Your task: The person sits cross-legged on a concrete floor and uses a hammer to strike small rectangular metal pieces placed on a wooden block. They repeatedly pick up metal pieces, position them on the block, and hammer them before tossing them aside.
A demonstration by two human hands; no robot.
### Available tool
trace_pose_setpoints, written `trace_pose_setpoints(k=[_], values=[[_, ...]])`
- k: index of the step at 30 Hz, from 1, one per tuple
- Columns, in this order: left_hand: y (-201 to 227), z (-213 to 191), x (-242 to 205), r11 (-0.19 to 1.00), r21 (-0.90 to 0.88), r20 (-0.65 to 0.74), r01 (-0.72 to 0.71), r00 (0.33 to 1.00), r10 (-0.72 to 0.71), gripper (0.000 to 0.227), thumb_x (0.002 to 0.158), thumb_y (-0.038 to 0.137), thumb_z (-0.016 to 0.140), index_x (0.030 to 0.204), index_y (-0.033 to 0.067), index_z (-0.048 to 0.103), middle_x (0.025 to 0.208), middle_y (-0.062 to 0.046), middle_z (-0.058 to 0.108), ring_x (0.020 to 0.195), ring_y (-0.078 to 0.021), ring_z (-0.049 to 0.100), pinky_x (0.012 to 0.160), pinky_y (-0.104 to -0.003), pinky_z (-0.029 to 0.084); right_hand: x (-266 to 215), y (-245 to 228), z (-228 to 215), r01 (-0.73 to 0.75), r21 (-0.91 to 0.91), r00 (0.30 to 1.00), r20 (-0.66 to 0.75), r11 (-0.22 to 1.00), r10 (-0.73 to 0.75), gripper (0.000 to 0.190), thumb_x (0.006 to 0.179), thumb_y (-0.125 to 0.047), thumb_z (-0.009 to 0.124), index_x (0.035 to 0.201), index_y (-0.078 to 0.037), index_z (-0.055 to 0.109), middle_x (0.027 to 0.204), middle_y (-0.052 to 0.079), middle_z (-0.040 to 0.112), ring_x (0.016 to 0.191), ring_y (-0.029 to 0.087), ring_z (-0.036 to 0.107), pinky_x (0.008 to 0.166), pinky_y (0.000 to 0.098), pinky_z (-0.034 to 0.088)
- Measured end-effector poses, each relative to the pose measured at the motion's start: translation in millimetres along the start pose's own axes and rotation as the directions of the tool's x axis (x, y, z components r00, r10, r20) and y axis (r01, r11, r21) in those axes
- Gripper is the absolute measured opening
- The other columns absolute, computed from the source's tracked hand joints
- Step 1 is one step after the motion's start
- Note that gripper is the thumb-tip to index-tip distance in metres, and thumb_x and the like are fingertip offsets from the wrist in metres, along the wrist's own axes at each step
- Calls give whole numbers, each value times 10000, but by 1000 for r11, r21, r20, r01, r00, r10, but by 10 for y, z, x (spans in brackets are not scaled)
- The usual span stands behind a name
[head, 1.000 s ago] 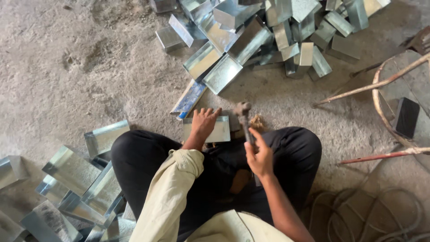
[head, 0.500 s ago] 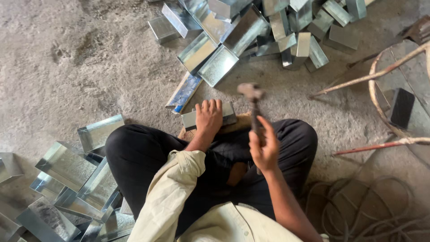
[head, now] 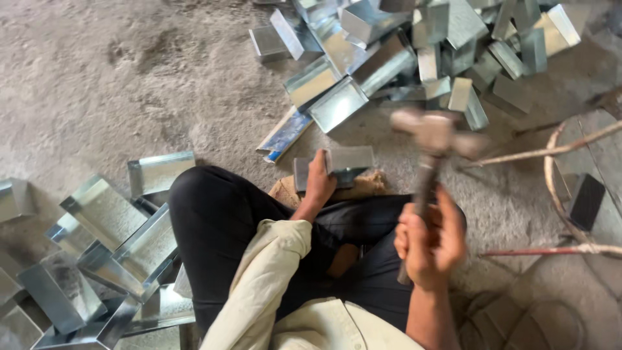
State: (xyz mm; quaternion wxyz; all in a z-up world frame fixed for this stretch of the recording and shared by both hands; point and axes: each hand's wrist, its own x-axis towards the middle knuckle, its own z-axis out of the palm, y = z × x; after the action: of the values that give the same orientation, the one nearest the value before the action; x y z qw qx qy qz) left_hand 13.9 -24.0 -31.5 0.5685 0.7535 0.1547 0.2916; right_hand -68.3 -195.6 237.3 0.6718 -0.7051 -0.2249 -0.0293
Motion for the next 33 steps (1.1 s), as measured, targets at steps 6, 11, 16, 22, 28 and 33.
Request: trace_pose_setpoints(k=[6,11,16,22,28,33], values=[[-210,85,-1,998,-61,-31,-28,999,26,528,719,-114,604,1222,8,503,1134,-290,607,1133,-531,528,941,-526,451,152,245,260,182,19,982,41,983,-182,548,1074,-81,532,1606,-63,400,855,30,592,593,46,499,482,214,416],[-195,124,-33,999,-37,-35,15,999,-16,534,720,-117,599,1233,5,508,1108,-290,606,1109,-528,524,925,-543,430,345,377,270,-141,-475,912,279,869,301,551,1001,-75,634,1542,-28,538,732,63,607,554,52,506,485,230,436],[-314,179,-83,998,-32,-48,-61,997,59,600,705,-107,625,1278,-17,470,1151,-299,572,1110,-534,496,933,-551,426,134,315,334,-47,-138,997,57,989,55,528,1020,-106,588,1530,-54,460,852,0,654,569,16,519,466,206,431],[-229,114,-60,1000,-8,11,-11,1000,11,627,736,-110,633,1331,1,469,1177,-276,580,1140,-519,499,958,-547,416,488,426,302,-30,-524,901,355,851,250,539,1014,-53,635,1538,-10,519,764,52,660,565,50,538,505,207,459],[-289,157,-103,998,-7,-31,-58,998,58,682,694,-92,659,1337,3,453,1180,-283,570,1115,-517,490,950,-542,418,217,354,322,60,-226,996,71,972,-45,501,1041,-91,589,1524,-28,471,878,12,651,595,14,552,491,209,449],[-314,178,-34,997,2,-30,-73,997,73,698,704,-96,626,1369,6,439,1195,-275,574,1155,-507,503,974,-534,411,300,699,245,254,-493,893,449,832,-7,506,1027,-48,651,1518,-4,533,1043,72,725,727,36,611,657,218,509]])
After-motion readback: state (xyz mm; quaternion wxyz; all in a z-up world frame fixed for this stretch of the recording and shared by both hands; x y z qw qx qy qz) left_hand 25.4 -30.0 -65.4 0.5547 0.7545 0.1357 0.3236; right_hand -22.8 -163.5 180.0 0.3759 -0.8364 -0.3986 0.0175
